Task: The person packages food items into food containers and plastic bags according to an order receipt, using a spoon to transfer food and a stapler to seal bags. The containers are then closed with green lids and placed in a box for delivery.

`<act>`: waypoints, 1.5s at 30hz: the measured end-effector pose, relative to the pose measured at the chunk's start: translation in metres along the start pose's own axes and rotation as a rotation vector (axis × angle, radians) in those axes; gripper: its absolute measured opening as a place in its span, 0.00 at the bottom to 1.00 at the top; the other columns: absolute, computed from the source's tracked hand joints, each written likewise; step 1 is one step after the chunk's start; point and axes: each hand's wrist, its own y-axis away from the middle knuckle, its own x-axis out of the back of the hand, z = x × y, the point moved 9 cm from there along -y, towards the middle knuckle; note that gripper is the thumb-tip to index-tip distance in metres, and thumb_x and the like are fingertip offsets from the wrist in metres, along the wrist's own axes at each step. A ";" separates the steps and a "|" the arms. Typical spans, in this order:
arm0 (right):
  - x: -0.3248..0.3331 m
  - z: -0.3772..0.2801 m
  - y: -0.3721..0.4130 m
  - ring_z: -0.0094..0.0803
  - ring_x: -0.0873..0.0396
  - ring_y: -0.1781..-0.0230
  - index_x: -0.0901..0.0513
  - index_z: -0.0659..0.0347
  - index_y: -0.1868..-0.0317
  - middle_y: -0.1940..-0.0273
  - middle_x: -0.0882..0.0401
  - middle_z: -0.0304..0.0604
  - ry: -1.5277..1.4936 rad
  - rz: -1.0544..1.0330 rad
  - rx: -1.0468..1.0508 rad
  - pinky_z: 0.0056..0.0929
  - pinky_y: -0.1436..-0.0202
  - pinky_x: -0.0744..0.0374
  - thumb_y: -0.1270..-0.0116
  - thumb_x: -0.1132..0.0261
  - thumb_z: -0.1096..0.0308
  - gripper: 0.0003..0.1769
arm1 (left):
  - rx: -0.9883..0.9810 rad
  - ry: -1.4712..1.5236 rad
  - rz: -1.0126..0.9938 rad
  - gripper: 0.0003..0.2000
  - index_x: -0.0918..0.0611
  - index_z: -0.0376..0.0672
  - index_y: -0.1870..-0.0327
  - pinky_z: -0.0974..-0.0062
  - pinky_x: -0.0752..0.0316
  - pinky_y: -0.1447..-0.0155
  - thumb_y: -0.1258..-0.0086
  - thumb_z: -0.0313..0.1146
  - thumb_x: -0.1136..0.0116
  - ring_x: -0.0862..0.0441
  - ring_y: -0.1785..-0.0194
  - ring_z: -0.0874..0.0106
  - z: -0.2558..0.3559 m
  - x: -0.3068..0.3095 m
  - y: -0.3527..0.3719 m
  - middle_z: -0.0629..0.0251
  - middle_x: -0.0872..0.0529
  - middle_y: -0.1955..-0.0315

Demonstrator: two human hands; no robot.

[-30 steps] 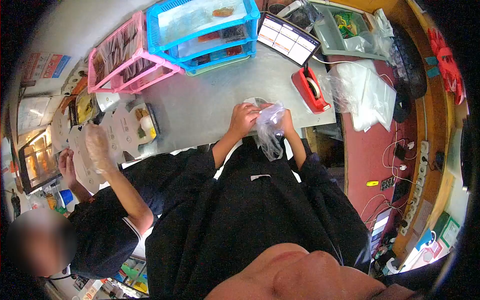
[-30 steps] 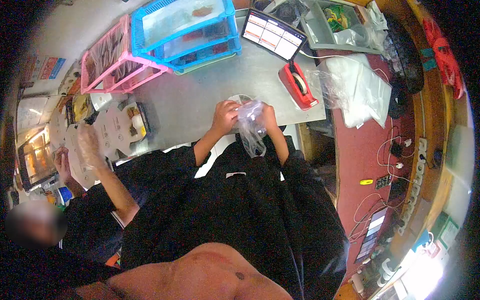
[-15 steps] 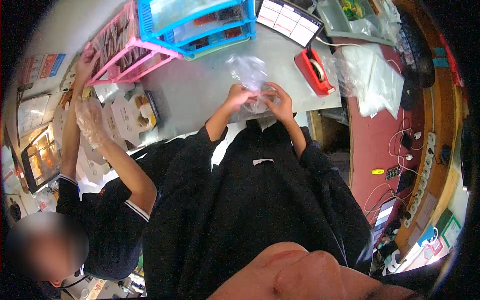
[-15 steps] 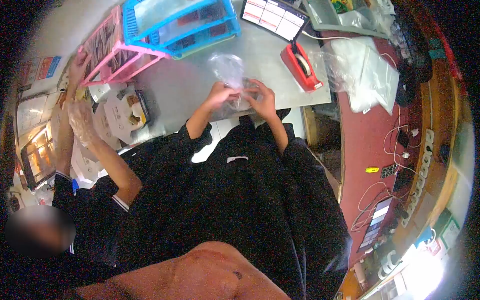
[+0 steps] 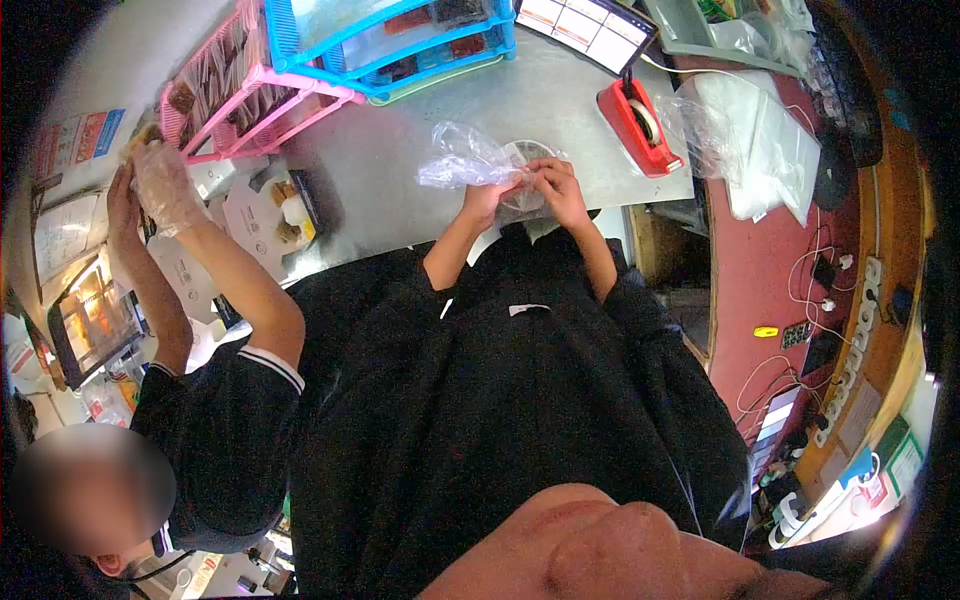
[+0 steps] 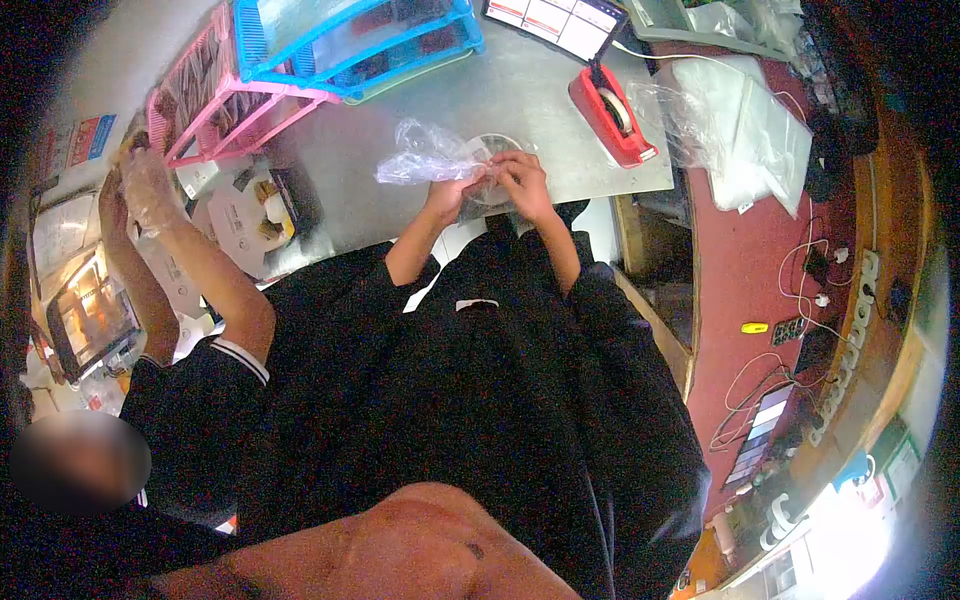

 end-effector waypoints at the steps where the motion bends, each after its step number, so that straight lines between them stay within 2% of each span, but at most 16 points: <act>1: 0.000 0.001 0.000 0.38 0.28 0.50 0.16 0.59 0.71 0.54 0.20 0.41 0.010 -0.021 0.007 0.35 0.43 0.32 0.41 0.39 0.65 0.08 | -0.009 -0.013 0.012 0.12 0.22 0.35 0.54 0.72 0.22 0.49 0.37 0.26 0.40 0.18 0.56 0.68 0.001 0.000 0.001 0.60 0.17 0.58; 9: -0.003 0.001 -0.003 0.39 0.29 0.49 0.16 0.60 0.72 0.55 0.20 0.41 0.006 -0.054 0.014 0.34 0.42 0.33 0.42 0.39 0.65 0.09 | 0.002 0.020 0.022 0.12 0.20 0.36 0.55 0.75 0.23 0.50 0.38 0.27 0.38 0.19 0.56 0.70 -0.003 0.006 0.000 0.62 0.17 0.58; 12: -0.006 0.006 -0.006 0.39 0.27 0.51 0.16 0.60 0.71 0.56 0.20 0.42 0.024 -0.065 -0.032 0.33 0.44 0.31 0.42 0.37 0.65 0.08 | -0.088 -0.201 0.020 0.11 0.20 0.37 0.54 0.74 0.24 0.51 0.36 0.29 0.39 0.19 0.57 0.72 -0.005 0.015 -0.006 0.64 0.17 0.59; 15: -0.001 -0.001 -0.011 0.35 0.25 0.56 0.18 0.61 0.70 0.59 0.21 0.43 0.020 0.031 -0.004 0.31 0.47 0.30 0.42 0.35 0.67 0.07 | -0.212 -0.460 -0.073 0.10 0.19 0.39 0.60 0.72 0.23 0.58 0.34 0.36 0.42 0.19 0.61 0.72 -0.002 0.018 -0.016 0.64 0.16 0.62; 17: 0.002 0.006 -0.009 0.36 0.23 0.59 0.18 0.61 0.68 0.61 0.21 0.44 -0.027 0.065 -0.184 0.30 0.54 0.25 0.46 0.31 0.70 0.06 | -0.437 -1.064 -0.144 0.16 0.19 0.41 0.58 0.73 0.25 0.58 0.30 0.45 0.49 0.20 0.63 0.73 0.006 0.007 -0.011 0.66 0.15 0.62; 20: 0.000 -0.008 -0.017 0.39 0.24 0.58 0.19 0.59 0.72 0.66 0.20 0.43 0.034 0.031 -0.067 0.34 0.52 0.27 0.44 0.33 0.68 0.05 | -0.130 -1.519 -0.231 0.17 0.19 0.41 0.59 0.74 0.26 0.56 0.29 0.45 0.54 0.20 0.60 0.74 0.010 -0.002 -0.005 0.64 0.15 0.63; 23: -0.009 -0.002 -0.006 0.32 0.25 0.59 0.22 0.60 0.67 0.67 0.21 0.39 -0.504 0.085 -0.297 0.30 0.51 0.29 0.37 0.38 0.71 0.03 | -0.293 -1.436 -0.160 0.14 0.19 0.45 0.60 0.72 0.30 0.54 0.33 0.43 0.52 0.20 0.58 0.74 0.042 -0.006 0.003 0.67 0.15 0.62; 26: -0.012 0.037 0.027 0.33 0.25 0.60 0.23 0.59 0.69 0.66 0.21 0.38 -0.356 0.105 -0.332 0.31 0.51 0.31 0.40 0.37 0.74 0.02 | -0.752 -1.291 0.074 0.10 0.19 0.49 0.62 0.71 0.33 0.51 0.36 0.40 0.51 0.21 0.56 0.75 0.117 -0.008 0.043 0.70 0.15 0.61; 27: -0.006 0.033 0.023 0.34 0.25 0.60 0.22 0.59 0.69 0.66 0.20 0.38 -0.218 0.060 -0.232 0.32 0.50 0.32 0.41 0.36 0.75 0.03 | -0.916 -1.254 0.163 0.09 0.19 0.50 0.62 0.71 0.34 0.50 0.37 0.39 0.50 0.21 0.55 0.75 0.141 -0.008 0.061 0.71 0.15 0.61; 30: 0.011 0.021 -0.016 0.33 0.24 0.61 0.21 0.60 0.68 0.67 0.20 0.39 -0.266 -0.028 -0.098 0.32 0.50 0.31 0.44 0.33 0.75 0.04 | -1.165 -1.220 0.339 0.07 0.19 0.54 0.64 0.70 0.37 0.48 0.40 0.37 0.49 0.21 0.53 0.75 0.155 -0.006 0.074 0.74 0.15 0.60; 32: 0.020 0.035 -0.055 0.31 0.24 0.61 0.21 0.62 0.67 0.66 0.20 0.41 -0.398 -0.022 -0.063 0.32 0.52 0.28 0.43 0.34 0.74 0.04 | -1.117 -1.341 0.236 0.07 0.19 0.57 0.65 0.69 0.39 0.46 0.43 0.35 0.48 0.21 0.52 0.75 0.120 -0.014 0.047 0.76 0.15 0.60; 34: 0.028 0.044 -0.108 0.28 0.25 0.63 0.22 0.65 0.64 0.65 0.22 0.40 -0.349 0.124 -0.097 0.27 0.55 0.27 0.38 0.39 0.74 0.04 | -0.994 -1.407 0.083 0.08 0.20 0.58 0.64 0.67 0.42 0.41 0.45 0.36 0.44 0.25 0.46 0.75 0.067 -0.010 0.021 0.75 0.16 0.55; 35: 0.032 0.042 -0.139 0.26 0.25 0.64 0.22 0.64 0.62 0.66 0.22 0.39 -0.234 0.196 0.051 0.24 0.57 0.27 0.37 0.39 0.72 0.05 | -0.938 -1.398 0.028 0.10 0.22 0.58 0.62 0.65 0.44 0.37 0.47 0.37 0.41 0.28 0.40 0.74 0.045 -0.003 0.013 0.73 0.17 0.50; 36: 0.033 0.053 -0.164 0.26 0.25 0.64 0.22 0.62 0.62 0.67 0.23 0.39 -0.151 0.300 0.066 0.24 0.59 0.27 0.37 0.38 0.72 0.05 | -0.984 -1.521 0.065 0.05 0.26 0.59 0.69 0.66 0.46 0.36 0.43 0.39 0.41 0.26 0.41 0.71 0.017 0.005 0.007 0.75 0.16 0.51; 41: 0.029 0.084 -0.210 0.20 0.30 0.66 0.21 0.60 0.62 0.68 0.23 0.33 0.077 0.673 0.169 0.21 0.63 0.30 0.38 0.36 0.69 0.06 | -1.004 -1.293 0.126 0.07 0.29 0.59 0.63 0.67 0.47 0.35 0.36 0.41 0.44 0.28 0.38 0.69 0.019 0.017 0.010 0.73 0.18 0.48; 45: 0.026 0.066 -0.206 0.32 0.28 0.68 0.21 0.56 0.64 0.65 0.19 0.35 0.359 0.738 0.339 0.25 0.63 0.30 0.43 0.35 0.73 0.06 | -1.137 -1.303 -0.050 0.10 0.33 0.56 0.53 0.67 0.49 0.34 0.32 0.41 0.49 0.32 0.35 0.67 0.018 0.022 0.007 0.69 0.21 0.44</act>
